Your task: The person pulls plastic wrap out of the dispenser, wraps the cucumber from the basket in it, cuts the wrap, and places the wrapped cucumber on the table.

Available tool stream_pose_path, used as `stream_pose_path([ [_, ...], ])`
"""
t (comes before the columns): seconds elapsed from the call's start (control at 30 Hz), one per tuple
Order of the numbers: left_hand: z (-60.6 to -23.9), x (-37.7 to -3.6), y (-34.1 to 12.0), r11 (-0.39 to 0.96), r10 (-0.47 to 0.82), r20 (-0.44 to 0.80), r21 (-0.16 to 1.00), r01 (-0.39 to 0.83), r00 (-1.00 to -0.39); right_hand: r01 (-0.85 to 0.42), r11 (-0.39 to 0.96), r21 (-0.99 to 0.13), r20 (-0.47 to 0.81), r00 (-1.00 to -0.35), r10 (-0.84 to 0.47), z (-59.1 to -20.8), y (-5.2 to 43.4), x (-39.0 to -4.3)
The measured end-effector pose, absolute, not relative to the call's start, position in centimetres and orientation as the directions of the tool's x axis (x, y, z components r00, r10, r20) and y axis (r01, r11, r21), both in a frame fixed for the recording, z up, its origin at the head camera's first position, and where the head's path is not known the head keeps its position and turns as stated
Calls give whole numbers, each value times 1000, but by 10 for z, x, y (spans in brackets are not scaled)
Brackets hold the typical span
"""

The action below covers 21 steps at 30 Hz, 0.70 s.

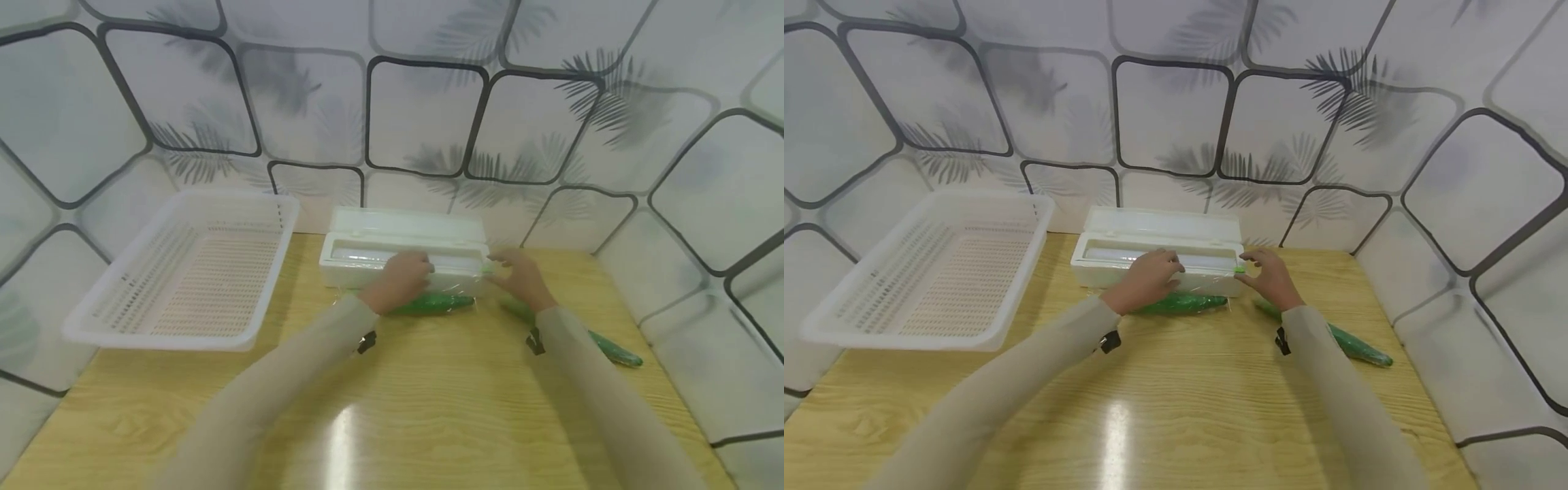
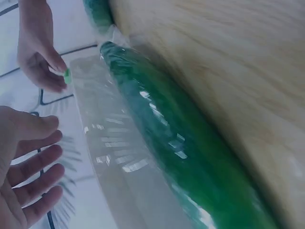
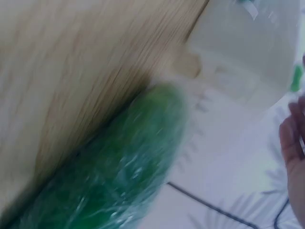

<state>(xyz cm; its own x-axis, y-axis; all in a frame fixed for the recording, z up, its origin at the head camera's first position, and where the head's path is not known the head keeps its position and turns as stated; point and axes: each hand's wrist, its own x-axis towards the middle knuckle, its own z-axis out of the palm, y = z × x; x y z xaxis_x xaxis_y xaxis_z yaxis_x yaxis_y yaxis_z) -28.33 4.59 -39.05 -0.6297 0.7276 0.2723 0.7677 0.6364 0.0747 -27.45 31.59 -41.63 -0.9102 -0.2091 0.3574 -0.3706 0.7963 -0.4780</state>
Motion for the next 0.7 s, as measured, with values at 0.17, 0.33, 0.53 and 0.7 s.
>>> stream_pose_path([
  [0.17,-384,-297,91,618,750,288,21,786,-596,-469,743,-478,313,-881,-355,-417,321,-294],
  [0.33,-385,-305,121,621,757,261,-3,784,-599,-563,698,-444,297,-827,-478,-422,319,-307],
  [0.53,-393,-315,141,656,739,211,-7,755,-640,-610,677,-412,319,-792,-520,-427,323,-312],
  [0.7,-400,-321,154,670,725,237,-24,742,-647,-597,669,-443,330,-803,-497,-427,328,-311],
])
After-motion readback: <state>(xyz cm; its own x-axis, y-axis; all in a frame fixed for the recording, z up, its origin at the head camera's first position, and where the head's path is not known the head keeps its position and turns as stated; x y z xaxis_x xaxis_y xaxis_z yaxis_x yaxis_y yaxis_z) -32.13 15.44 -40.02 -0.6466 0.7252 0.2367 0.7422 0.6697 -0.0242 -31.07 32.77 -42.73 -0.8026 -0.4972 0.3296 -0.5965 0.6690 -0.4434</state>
